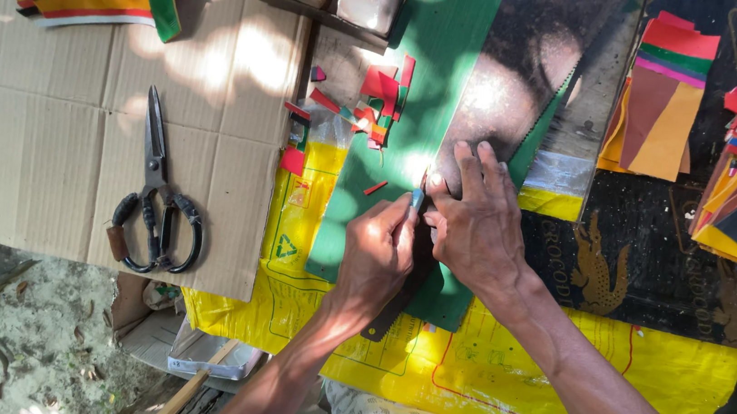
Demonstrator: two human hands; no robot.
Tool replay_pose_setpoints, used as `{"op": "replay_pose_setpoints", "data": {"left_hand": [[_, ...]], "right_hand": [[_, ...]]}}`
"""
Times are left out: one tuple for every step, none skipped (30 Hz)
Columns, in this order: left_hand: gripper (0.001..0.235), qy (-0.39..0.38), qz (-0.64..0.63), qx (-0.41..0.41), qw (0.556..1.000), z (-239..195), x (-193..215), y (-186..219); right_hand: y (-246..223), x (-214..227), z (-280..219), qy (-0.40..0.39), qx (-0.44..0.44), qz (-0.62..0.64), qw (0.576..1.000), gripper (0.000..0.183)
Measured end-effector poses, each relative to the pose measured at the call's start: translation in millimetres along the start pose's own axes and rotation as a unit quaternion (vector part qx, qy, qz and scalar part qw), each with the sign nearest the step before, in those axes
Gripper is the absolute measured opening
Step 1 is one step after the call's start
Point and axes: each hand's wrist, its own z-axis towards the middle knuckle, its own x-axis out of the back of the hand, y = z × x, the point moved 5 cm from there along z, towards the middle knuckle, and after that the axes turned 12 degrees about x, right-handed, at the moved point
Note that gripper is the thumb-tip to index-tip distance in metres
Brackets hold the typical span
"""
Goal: The person uses a utility knife and a metal saw as a straightedge to cut small rectangular pieces from a stack of multicolored paper. The cut pieces are set aside on the table while the person continues cutting additional pieces.
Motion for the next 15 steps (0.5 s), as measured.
{"op": "replay_pose_setpoints", "data": {"left_hand": [[0.02, 0.001, 0.003, -0.001, 1.0, -1.1, 2.4, 1.8], [0.02, -0.003, 0.005, 0.004, 1.0, 0.5, 3.2, 3.5], [0.02, -0.007, 0.007, 0.009, 1.0, 1.9, 4.1, 4.9], [0.019, -0.013, 0.01, 0.015, 1.0, 2.2, 4.0, 5.5], [0.02, -0.013, 0.017, 0.008, 1.0, 2.6, 3.8, 6.3], [0.02, -0.013, 0.024, 0.0, 1.0, 2.4, 3.6, 6.5], [0.02, -0.013, 0.031, -0.008, 0.999, 2.0, 3.3, 6.0], [0.018, -0.019, 0.034, -0.024, 0.999, 0.9, 2.1, 5.7], [0.016, -0.025, 0.038, -0.041, 0.998, -1.0, 1.4, 5.2], [0.014, -0.03, 0.042, -0.056, 0.997, -3.4, 1.7, 4.3], [0.015, -0.028, 0.053, -0.047, 0.997, -6.3, 2.7, 2.3], [0.016, -0.025, 0.064, -0.044, 0.997, -4.7, 2.2, 1.7], [0.018, -0.023, 0.074, -0.041, 0.996, -2.9, 1.4, 1.6], [0.018, -0.026, 0.08, -0.039, 0.996, -2.7, 0.0, 1.1], [0.018, -0.029, 0.085, -0.036, 0.995, -1.6, -1.7, -0.6]], "right_hand": [[-1.0, -0.1, -0.7, -0.002, 0.001, 0.002, 1.0, 0.042], [-0.9, 0.7, -0.6, -0.002, 0.002, 0.001, 1.0, 0.044], [-0.7, 1.2, 0.0, -0.002, 0.002, 0.001, 1.0, 0.046], [-0.6, 1.3, -0.3, -0.002, 0.002, 0.001, 1.0, 0.046], [-0.1, 1.1, -0.5, -0.002, 0.002, 0.001, 1.0, 0.046], [0.2, 1.0, -0.4, -0.001, 0.003, 0.001, 1.0, 0.046], [0.3, 0.4, -0.3, -0.002, 0.002, 0.001, 1.0, 0.045], [0.7, -0.3, -0.5, -0.003, -0.001, 0.0, 1.0, 0.045], [0.9, -0.9, -1.0, -0.004, -0.003, -0.001, 1.0, 0.044], [-0.2, -1.3, -1.4, -0.002, -0.003, 0.002, 1.0, 0.044], [-1.6, -1.1, -1.9, -0.001, -0.003, 0.004, 1.0, 0.043], [0.1, 0.8, -0.3, 0.005, -0.004, 0.003, 1.0, 0.043], [0.7, 1.8, 1.6, 0.008, -0.002, -0.002, 1.0, 0.042], [0.6, 1.8, 1.7, 0.011, -0.004, -0.007, 1.0, 0.042], [1.0, 1.5, 1.6, 0.013, -0.006, -0.012, 1.0, 0.042]]}}
